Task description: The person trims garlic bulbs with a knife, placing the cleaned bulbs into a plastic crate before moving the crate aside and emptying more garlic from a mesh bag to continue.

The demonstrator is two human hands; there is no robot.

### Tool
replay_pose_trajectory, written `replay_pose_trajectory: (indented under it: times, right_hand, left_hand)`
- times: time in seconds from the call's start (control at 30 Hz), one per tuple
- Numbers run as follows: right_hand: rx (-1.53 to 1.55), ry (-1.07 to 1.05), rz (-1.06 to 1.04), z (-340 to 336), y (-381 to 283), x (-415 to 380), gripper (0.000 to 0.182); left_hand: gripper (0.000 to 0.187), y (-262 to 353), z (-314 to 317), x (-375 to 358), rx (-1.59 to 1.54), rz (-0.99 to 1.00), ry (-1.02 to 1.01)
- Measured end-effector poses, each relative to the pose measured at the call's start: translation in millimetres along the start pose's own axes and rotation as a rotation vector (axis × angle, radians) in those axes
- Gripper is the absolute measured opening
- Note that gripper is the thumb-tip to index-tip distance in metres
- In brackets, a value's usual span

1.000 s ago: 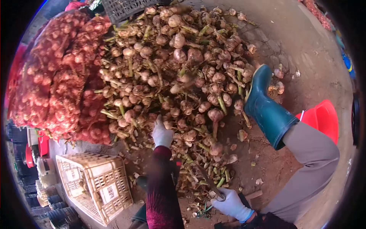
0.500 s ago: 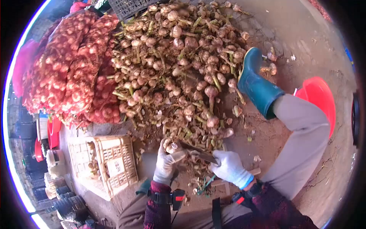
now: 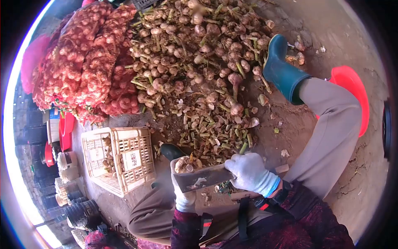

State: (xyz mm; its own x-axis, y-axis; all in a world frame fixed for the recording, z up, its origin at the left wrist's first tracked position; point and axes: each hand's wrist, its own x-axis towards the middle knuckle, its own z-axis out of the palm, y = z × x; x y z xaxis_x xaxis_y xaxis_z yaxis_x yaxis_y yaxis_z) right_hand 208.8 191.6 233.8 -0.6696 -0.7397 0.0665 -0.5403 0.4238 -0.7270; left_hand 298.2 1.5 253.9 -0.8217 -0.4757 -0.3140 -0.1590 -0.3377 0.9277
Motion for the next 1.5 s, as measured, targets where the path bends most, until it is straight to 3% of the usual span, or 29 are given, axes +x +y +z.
replay_pose_trajectory:
  times: [0.07, 0.13, 0.2, 0.27, 0.4, 0.43, 0.53, 0.6, 0.63, 0.67, 0.73, 0.8, 0.87, 0.93, 1.0, 1.03, 1.07, 1.13, 1.17, 1.27, 1.33, 1.37, 1.47, 1.5]
  right_hand:
    - [0.016, -0.051, 0.027, 4, 5, 0, 0.016]
    - [0.035, -0.112, 0.058, 10, 10, -1, 0.015]
    - [0.029, -0.127, 0.075, 21, 17, 0, 0.015]
    - [0.055, -0.156, 0.122, 32, 25, 1, 0.014]
    - [0.068, -0.250, 0.170, 51, 36, 2, 0.017]
    - [0.074, -0.276, 0.176, 53, 38, 3, 0.018]
    - [0.078, -0.306, 0.180, 56, 42, 8, 0.020]
    - [-0.139, -0.516, 0.422, 56, 52, 18, 0.020]
    - [-0.242, -0.671, 0.409, 60, 79, 7, 0.023]
    - [-0.184, -0.670, 0.482, 61, 84, 4, 0.025]
    - [-0.061, -0.216, 0.510, 54, 60, 9, 0.024]
    - [0.030, -0.146, 0.375, 27, 28, 14, 0.017]
    - [0.151, -0.129, 0.269, 12, 4, 8, 0.014]
    - [0.121, -0.068, 0.090, 18, 1, 2, 0.018]
    - [0.124, -0.115, 0.077, 17, 0, 2, 0.022]
    - [0.105, -0.141, 0.072, 18, 1, 4, 0.022]
    - [0.090, -0.169, 0.065, 20, 3, 5, 0.021]
    - [0.105, -0.181, 0.083, 26, 10, 8, 0.021]
    - [0.095, -0.158, 0.083, 29, 14, 8, 0.022]
    - [0.083, -0.151, 0.136, 39, 24, 6, 0.021]
    - [0.062, -0.209, 0.154, 43, 28, 6, 0.019]
    - [0.075, -0.220, 0.160, 47, 30, 7, 0.020]
    - [0.035, -0.276, 0.205, 61, 44, 5, 0.012]
    - [-0.055, -0.399, 0.435, 64, 55, 12, 0.014]
  left_hand:
    - [0.076, -7, -8, 4, 0.037, 0.010, -0.052]
    - [0.076, -10, -14, 7, 0.288, -0.080, -0.040]
    - [0.073, -20, -19, 9, 0.283, -0.075, -0.046]
    - [0.029, -19, -15, 7, 0.149, -0.143, -0.019]
    - [0.052, -27, -25, 8, 0.263, -0.157, -0.054]
    - [0.067, -30, -32, 9, 0.230, -0.261, -0.003]
    - [0.070, -29, -23, 7, 0.059, -0.147, 0.043]
    - [0.067, -13, -20, -1, 0.232, -0.026, -0.006]
    - [0.066, 3, -20, -5, 0.337, 0.028, -0.046]
    - [0.066, 19, -21, -9, 0.439, 0.086, -0.080]
    - [0.066, 27, 2, -4, 0.089, 0.044, 0.027]
    - [0.068, 16, -5, -5, 0.130, 0.047, 0.102]
    - [0.070, 21, -1, -7, 0.105, -0.049, -0.020]
    - [0.064, 13, 6, -6, 0.023, -0.041, 0.028]
    - [0.049, -4, -12, -1, 0.003, -0.136, 0.078]
    - [0.038, -12, -5, 1, 0.114, 0.010, 0.058]
    - [0.038, -17, -12, 2, 0.117, -0.005, 0.066]
    - [0.061, -24, -28, 5, 0.129, -0.127, -0.020]
    - [0.061, -28, -28, 5, 0.132, -0.145, -0.017]
    - [0.032, -39, -21, 8, -0.081, -0.178, 0.077]
    - [0.027, -45, -19, 10, 0.197, -0.109, 0.096]
    - [0.029, -44, -19, 9, 0.072, -0.156, 0.122]
    - [0.037, -34, -13, 5, 0.158, -0.211, 0.080]
    - [0.047, -21, -5, 3, 0.240, -0.214, 0.093]
